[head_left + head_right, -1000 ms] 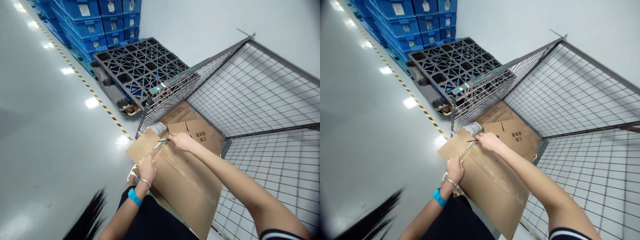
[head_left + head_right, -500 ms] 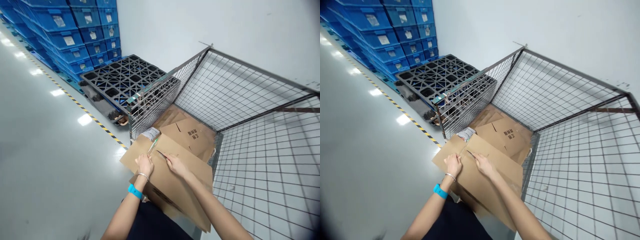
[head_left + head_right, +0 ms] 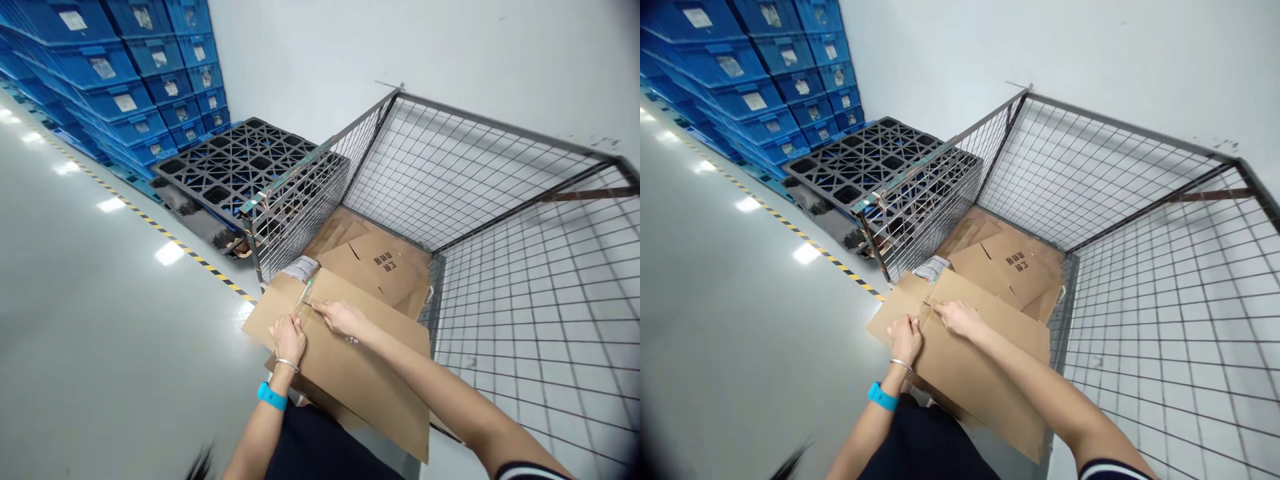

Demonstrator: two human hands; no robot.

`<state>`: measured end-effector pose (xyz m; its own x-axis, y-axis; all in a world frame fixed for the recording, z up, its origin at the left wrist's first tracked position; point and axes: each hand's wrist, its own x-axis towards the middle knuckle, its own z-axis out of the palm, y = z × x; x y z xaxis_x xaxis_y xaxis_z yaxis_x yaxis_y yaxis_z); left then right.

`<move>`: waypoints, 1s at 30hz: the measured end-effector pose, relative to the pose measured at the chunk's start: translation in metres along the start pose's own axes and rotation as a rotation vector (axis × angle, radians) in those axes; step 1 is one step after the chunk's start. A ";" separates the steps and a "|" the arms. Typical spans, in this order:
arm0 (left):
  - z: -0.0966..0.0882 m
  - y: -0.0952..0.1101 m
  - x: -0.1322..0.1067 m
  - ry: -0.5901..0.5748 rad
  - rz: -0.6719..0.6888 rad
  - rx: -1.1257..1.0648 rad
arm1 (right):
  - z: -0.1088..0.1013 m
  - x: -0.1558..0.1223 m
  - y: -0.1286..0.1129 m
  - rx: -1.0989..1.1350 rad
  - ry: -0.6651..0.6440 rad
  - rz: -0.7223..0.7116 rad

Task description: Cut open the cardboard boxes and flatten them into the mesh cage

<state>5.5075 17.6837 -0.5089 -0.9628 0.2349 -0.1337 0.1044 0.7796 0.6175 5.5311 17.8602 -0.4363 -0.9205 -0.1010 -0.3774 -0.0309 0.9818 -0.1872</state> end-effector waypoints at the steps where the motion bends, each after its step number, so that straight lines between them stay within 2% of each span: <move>1: 0.000 0.000 0.000 -0.003 -0.006 0.000 | -0.002 -0.001 0.000 -0.015 -0.011 -0.002; 10: 0.003 -0.005 -0.007 -0.025 -0.038 -0.007 | -0.004 -0.016 -0.003 -0.044 -0.048 0.009; 14: 0.002 -0.005 -0.006 -0.031 -0.040 0.055 | -0.003 -0.020 -0.006 -0.022 -0.041 -0.015; 20: -0.001 0.004 -0.003 -0.048 -0.044 0.151 | 0.003 -0.018 -0.003 0.049 0.042 -0.021; 25: 0.003 0.004 -0.006 -0.009 -0.052 0.123 | -0.001 -0.011 -0.004 0.074 0.012 -0.020; 30: 0.005 0.005 -0.009 0.030 -0.048 0.122 | -0.010 -0.017 -0.009 0.005 -0.002 -0.020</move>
<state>5.5181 17.6880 -0.5088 -0.9743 0.1792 -0.1366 0.0856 0.8550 0.5115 5.5431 17.8549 -0.4188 -0.9191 -0.1210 -0.3749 -0.0474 0.9787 -0.1995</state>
